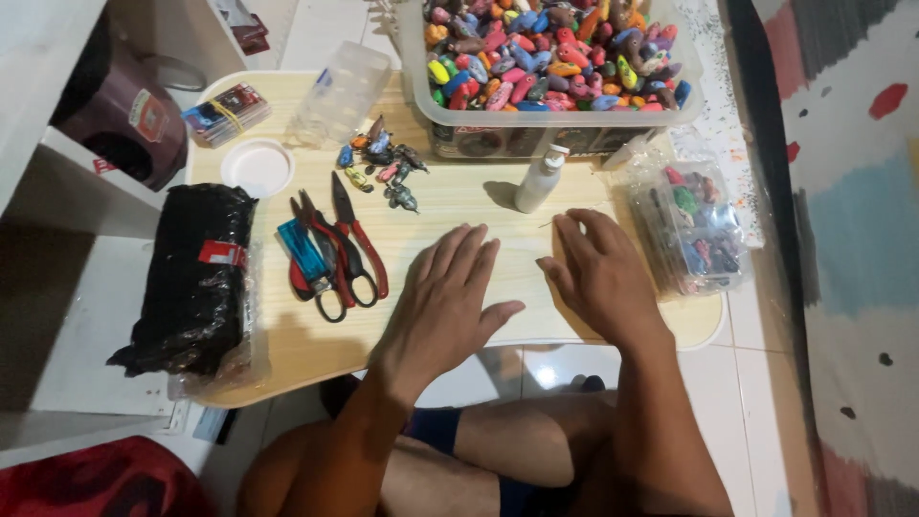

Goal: Assembling soft plastic fishing lures by inserting components and applying glue

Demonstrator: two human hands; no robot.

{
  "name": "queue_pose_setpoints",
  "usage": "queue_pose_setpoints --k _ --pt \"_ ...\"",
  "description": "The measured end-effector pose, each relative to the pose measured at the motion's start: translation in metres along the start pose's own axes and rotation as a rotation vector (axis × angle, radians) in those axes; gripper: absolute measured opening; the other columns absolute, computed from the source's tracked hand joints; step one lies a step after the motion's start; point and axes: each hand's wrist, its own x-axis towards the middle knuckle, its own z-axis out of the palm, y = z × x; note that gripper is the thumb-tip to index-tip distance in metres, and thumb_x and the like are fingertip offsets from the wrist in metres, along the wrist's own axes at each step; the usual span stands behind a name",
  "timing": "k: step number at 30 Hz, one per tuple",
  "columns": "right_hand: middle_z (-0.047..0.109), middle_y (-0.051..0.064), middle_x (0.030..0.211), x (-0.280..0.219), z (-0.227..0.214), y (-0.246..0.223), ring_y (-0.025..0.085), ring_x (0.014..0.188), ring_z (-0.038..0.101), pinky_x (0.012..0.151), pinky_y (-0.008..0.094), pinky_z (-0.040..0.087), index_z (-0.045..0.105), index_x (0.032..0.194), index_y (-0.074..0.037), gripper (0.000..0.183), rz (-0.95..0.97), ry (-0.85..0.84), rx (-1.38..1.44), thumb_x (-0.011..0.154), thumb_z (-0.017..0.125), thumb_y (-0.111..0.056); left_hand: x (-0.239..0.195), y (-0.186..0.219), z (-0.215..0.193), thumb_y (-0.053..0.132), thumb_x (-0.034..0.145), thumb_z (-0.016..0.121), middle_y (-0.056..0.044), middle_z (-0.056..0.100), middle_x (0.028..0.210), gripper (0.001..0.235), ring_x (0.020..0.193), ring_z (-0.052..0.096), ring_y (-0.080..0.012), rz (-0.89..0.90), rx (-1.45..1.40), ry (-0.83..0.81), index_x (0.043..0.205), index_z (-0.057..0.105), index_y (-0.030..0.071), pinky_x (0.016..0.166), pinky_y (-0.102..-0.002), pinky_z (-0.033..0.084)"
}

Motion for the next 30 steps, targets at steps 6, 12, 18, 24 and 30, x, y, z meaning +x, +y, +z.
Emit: queue_pose_setpoints --k 6,12,18,24,30 --pt "0.057 0.024 0.143 0.007 0.001 -0.001 0.042 0.137 0.051 0.116 0.049 0.039 0.060 0.142 0.001 0.063 0.087 -0.081 -0.011 0.100 0.062 -0.046 -0.005 -0.035 0.014 0.051 0.092 0.069 -0.027 0.051 0.146 0.074 0.145 0.038 -0.0456 -0.098 0.053 0.177 0.141 0.057 -0.003 0.121 -0.057 0.026" --pt "0.059 0.020 0.140 0.018 -0.013 -0.016 0.043 0.125 0.060 0.105 0.050 0.048 0.055 0.151 -0.007 0.070 0.189 0.016 0.136 0.087 0.076 -0.027 -0.009 -0.053 0.003 0.048 0.092 0.070 -0.024 0.051 0.145 0.070 0.146 0.037 -0.0431 -0.174 0.225 0.285 0.141 0.058 -0.001 0.119 -0.054 0.029" --pt "0.070 0.018 0.124 0.073 -0.024 -0.021 0.041 0.114 0.069 0.090 0.044 0.059 0.056 0.138 -0.003 0.055 0.209 0.223 0.535 0.090 0.084 -0.002 0.006 -0.038 -0.011 0.041 0.097 0.065 -0.028 0.052 0.146 0.062 0.146 0.037 -0.0456 -0.215 0.080 0.181 0.143 0.058 0.000 0.119 -0.059 0.026" --pt "0.062 0.013 0.101 0.065 0.001 -0.012 0.035 0.096 0.074 0.084 0.037 0.063 0.044 0.115 -0.003 0.044 0.206 0.409 0.711 0.097 0.084 -0.008 0.006 -0.033 0.005 0.041 0.097 0.067 -0.022 0.058 0.137 0.056 0.137 0.048 -0.0432 -0.059 -0.049 0.389 0.139 0.060 0.005 0.110 -0.057 0.039" --pt "0.060 0.012 0.104 0.011 0.001 -0.061 0.023 0.093 0.071 0.083 0.034 0.063 0.051 0.119 -0.004 0.036 0.422 0.520 1.257 0.094 0.076 -0.002 0.006 -0.002 0.010 0.044 0.098 0.066 -0.014 0.069 0.116 0.057 0.116 0.066 -0.0362 0.077 -0.333 0.424 0.143 0.057 0.010 0.095 -0.047 0.054"
